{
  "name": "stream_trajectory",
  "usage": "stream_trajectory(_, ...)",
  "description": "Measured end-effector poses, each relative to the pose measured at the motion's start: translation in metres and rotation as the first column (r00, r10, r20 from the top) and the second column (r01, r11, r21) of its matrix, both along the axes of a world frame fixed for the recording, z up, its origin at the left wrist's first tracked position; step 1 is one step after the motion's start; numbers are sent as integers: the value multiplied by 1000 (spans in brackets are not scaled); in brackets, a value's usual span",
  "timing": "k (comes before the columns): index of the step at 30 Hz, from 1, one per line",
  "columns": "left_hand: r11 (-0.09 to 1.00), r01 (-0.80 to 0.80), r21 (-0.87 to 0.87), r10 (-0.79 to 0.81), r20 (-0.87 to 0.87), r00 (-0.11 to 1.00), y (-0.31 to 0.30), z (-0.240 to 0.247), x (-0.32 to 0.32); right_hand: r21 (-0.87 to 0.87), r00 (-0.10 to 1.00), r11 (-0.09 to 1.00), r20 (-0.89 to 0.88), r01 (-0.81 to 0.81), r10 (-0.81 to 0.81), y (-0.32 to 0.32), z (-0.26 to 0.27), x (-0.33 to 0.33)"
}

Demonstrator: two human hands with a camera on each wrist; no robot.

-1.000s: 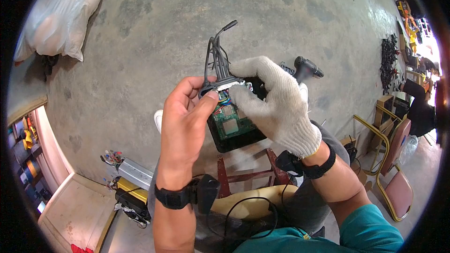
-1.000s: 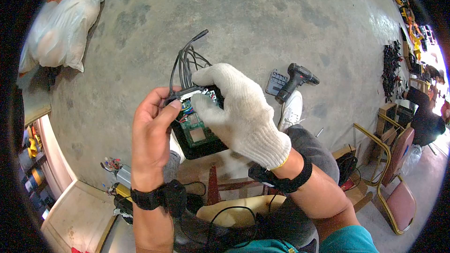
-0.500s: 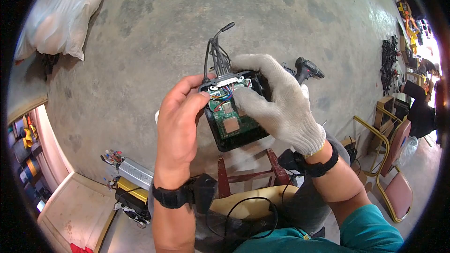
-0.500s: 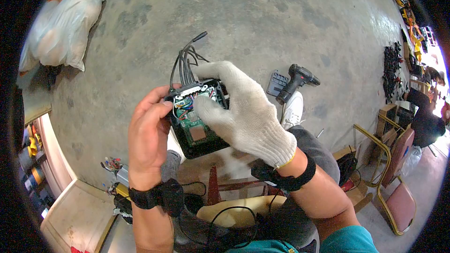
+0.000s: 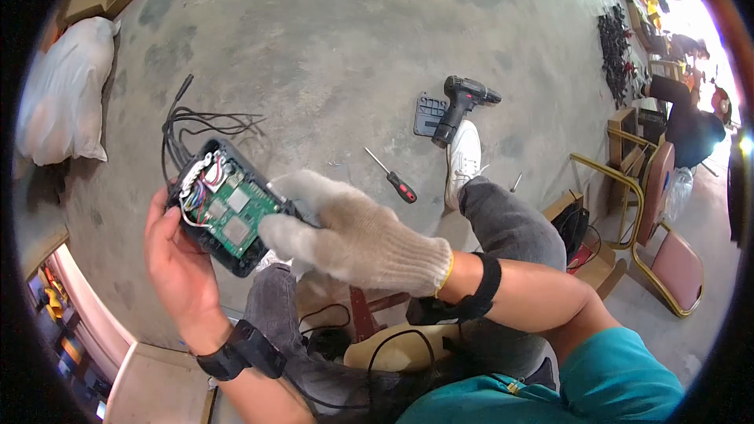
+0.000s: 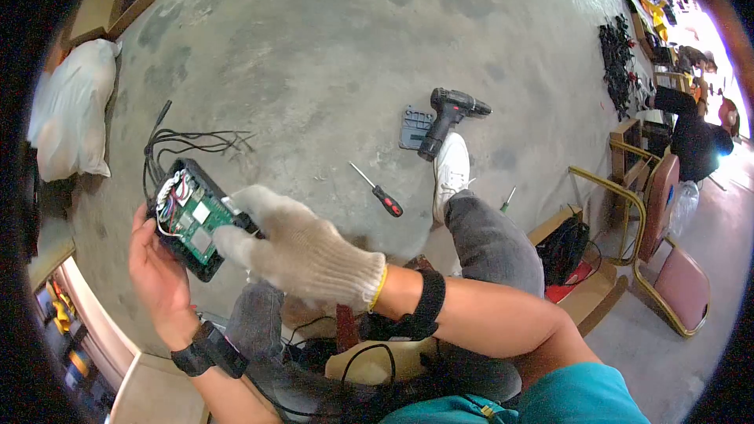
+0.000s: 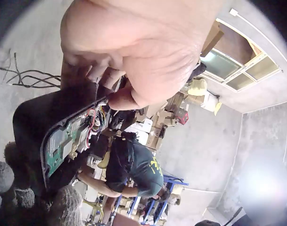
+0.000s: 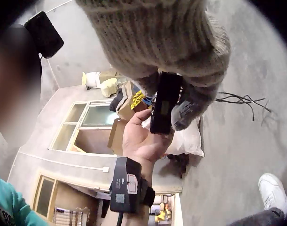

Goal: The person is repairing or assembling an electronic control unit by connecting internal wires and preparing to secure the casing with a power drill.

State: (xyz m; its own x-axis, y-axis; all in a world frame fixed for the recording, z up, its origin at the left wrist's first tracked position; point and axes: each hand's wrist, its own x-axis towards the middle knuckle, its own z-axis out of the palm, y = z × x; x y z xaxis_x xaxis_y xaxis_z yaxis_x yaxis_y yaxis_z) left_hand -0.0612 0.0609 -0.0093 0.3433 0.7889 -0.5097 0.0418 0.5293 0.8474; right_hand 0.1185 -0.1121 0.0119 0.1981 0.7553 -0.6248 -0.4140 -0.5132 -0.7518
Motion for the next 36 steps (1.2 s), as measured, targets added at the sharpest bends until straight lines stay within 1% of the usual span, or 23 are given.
stream_trajectory(2, 1000, -24, 19, 24, -21, 999, 2, -2, -2, 23, 1000, 1000, -29, -3, 4, -1, -5, -3)
stream_trajectory(4, 999, 27, 29, -29, 53, 998, 4, -3, -6, 86, 998, 996, 48, 27, -31, -4, -15, -12)
stream_trajectory(5, 1000, -19, -14, 21, 185, 982, -4, 4, 9, 86, 997, 995, -64, 48, -43, -4, 1, 5)
stream_trajectory(6, 1000, -19, -14, 21, 185, 983, -2, 2, 12, 86, 997, 995, -65, 48, -43, -3, 6, 14)
stream_trajectory(8, 994, 100, -39, -79, 364, 928, 3, 2, 7, 28, 983, 995, -161, 97, -91, -2, 10, 24)
stream_trajectory(9, 988, 139, -72, -105, 361, 927, 7, 2, 12, 76, 969, 985, -202, 157, -139, -4, 8, 30)
stream_trajectory(10, 999, 26, -37, -19, 195, 981, 0, 0, 18, 176, 986, 976, 73, 132, -147, -4, 7, 42)
stream_trajectory(11, 1000, -2, 6, 1, 101, 995, 1, -5, 17, 110, 967, 963, -97, 247, -237, -8, 7, 48)
stream_trajectory(12, 998, -27, 51, 27, 0, 1000, 1, -9, 12, 270, 943, 955, 268, 123, -197, -22, 10, 52)
stream_trajectory(13, 996, -52, 68, 53, -21, 998, 2, -9, 10, 213, 963, 942, 13, 259, -268, -18, 1, 67)
stream_trajectory(14, 993, -80, 89, 82, -24, 996, 2, -8, 9, 194, 939, 921, -2, 337, -343, -16, 5, 70)
stream_trajectory(15, 989, -104, 108, 107, -23, 994, 3, -7, 10, 207, 942, 919, -49, 335, -333, -21, 10, 82)
stream_trajectory(16, 986, -119, 120, 124, -32, 992, 4, -8, 8, 297, 897, 848, -94, 438, -431, -20, 2, 82)
stream_trajectory(18, 981, -127, 147, 131, -16, 991, 5, -8, 6, 322, 872, 812, -132, 487, -471, -26, -1, 92)
stream_trajectory(21, 969, -145, 199, 160, -60, 985, 4, -8, 10, 392, 842, 756, -102, 524, -530, -26, -6, 104)
stream_trajectory(25, 973, -110, 202, 131, -91, 987, 3, -12, 13, 388, 822, 729, -173, 564, -543, -36, -14, 119)
stream_trajectory(27, 966, 10, 259, 72, -304, 950, 1, -16, 18, 394, 808, 712, -182, 582, -560, -38, -18, 127)
stream_trajectory(28, 967, 10, 255, 72, -310, 948, 0, -22, 18, 403, 796, 694, -192, 597, -574, -40, -19, 129)
stream_trajectory(30, 969, 94, 227, -3, -373, 928, -3, -50, 14, 367, 767, 679, -200, 636, -610, -41, -19, 131)
stream_trajectory(32, 980, 155, 128, -73, -492, 867, -19, -86, 12, 363, 736, 644, -246, 673, -630, -43, -22, 132)
stream_trajectory(34, 976, 211, 46, -151, -548, 823, -35, -125, 3, 351, 732, 645, -252, 679, -633, -45, -23, 131)
stream_trajectory(35, 976, 212, 44, -153, -551, 821, -38, -151, -4, 348, 724, 638, -254, 687, -641, -47, -23, 132)
stream_trajectory(36, 959, 274, 76, -173, -609, 774, -38, -180, -13, 347, 721, 636, -254, 690, -644, -48, -23, 133)
